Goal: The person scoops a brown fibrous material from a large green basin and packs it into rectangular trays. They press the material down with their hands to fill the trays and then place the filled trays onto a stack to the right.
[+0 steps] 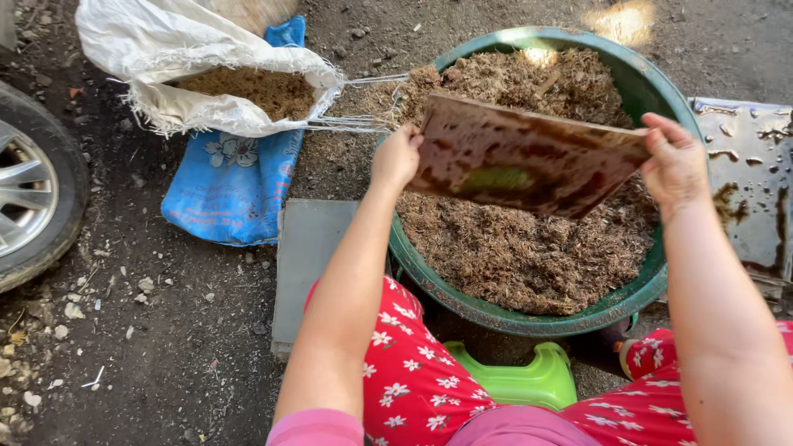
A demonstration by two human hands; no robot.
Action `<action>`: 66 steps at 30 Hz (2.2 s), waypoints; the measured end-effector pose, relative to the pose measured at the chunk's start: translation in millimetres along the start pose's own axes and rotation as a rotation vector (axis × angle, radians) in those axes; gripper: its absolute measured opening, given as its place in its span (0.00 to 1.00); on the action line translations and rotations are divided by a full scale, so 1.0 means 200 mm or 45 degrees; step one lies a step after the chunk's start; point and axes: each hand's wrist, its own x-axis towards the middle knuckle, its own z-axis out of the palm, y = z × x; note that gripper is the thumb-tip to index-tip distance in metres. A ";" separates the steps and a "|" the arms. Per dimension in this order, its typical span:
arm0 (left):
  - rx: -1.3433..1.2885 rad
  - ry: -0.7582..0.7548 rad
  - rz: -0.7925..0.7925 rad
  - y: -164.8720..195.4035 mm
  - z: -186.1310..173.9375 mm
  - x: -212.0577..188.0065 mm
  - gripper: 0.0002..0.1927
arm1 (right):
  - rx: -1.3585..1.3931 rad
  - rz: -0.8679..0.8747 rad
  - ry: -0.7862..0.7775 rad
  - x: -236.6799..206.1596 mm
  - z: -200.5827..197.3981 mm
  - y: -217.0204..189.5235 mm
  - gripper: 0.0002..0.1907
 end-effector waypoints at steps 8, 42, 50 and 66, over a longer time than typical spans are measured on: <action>0.283 0.283 0.298 -0.19 0.02 -0.17 0.12 | -1.190 0.247 0.132 0.15 0.24 0.38 0.27; 0.648 0.190 -0.085 -0.07 -0.47 -0.33 0.13 | -2.629 0.881 -1.031 -0.02 0.46 1.16 0.61; 0.610 0.136 -0.117 -0.06 -0.43 -0.29 0.15 | -2.616 0.901 -1.159 -0.08 0.46 1.20 0.53; 0.408 0.153 -0.050 0.00 -0.17 -0.23 0.16 | -2.581 0.704 -0.872 -0.47 0.42 1.11 0.39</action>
